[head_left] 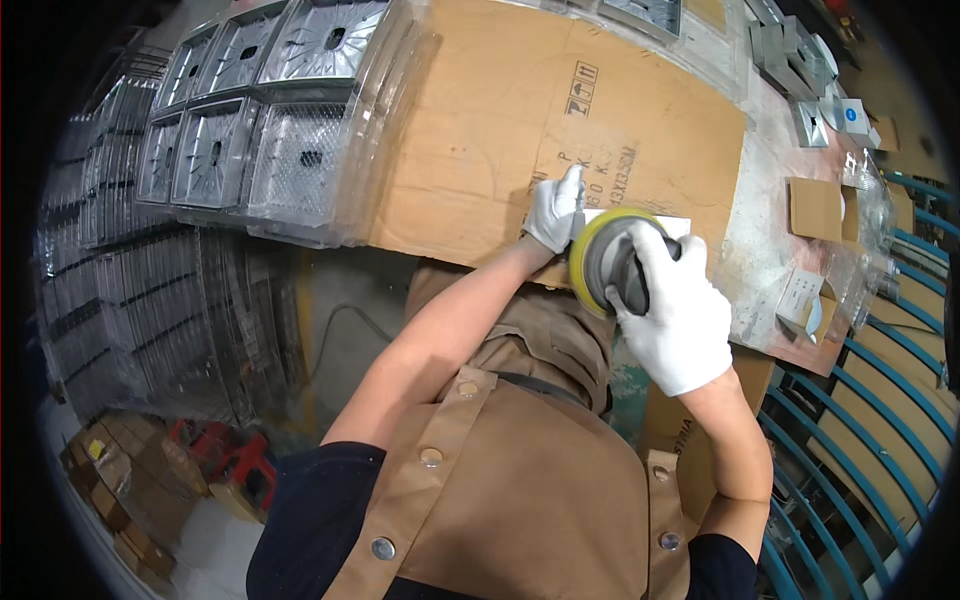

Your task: Polishing the edges and surfaces of small metal box housings using a power orbital sander.

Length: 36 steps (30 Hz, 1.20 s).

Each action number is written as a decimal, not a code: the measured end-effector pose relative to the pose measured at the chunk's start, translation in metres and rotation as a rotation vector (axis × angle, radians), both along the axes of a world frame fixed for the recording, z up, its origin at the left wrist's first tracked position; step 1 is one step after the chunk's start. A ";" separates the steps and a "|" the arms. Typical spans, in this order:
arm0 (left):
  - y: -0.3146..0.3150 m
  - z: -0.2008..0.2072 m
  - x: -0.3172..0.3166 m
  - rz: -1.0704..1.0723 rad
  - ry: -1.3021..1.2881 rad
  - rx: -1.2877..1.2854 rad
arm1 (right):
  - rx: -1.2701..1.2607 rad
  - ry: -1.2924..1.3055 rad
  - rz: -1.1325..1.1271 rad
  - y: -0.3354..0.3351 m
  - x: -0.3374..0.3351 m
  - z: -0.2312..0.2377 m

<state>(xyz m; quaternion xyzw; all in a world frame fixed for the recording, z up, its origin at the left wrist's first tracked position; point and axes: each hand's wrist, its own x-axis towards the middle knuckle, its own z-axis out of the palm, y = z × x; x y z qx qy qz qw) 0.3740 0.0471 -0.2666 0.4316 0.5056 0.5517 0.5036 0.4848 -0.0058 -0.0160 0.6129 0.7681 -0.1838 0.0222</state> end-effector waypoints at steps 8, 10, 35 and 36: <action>0.001 -0.001 0.001 0.059 0.107 0.108 | -0.015 -0.004 0.040 -0.001 -0.005 0.001; 0.001 -0.002 0.001 0.045 0.127 0.141 | 0.008 0.041 0.051 0.002 -0.008 0.000; 0.002 -0.002 -0.001 -0.025 0.129 0.127 | 0.015 0.003 0.012 0.005 0.001 -0.001; 0.000 -0.003 -0.001 -0.025 0.161 0.138 | 0.026 -0.003 -0.002 0.004 0.001 -0.001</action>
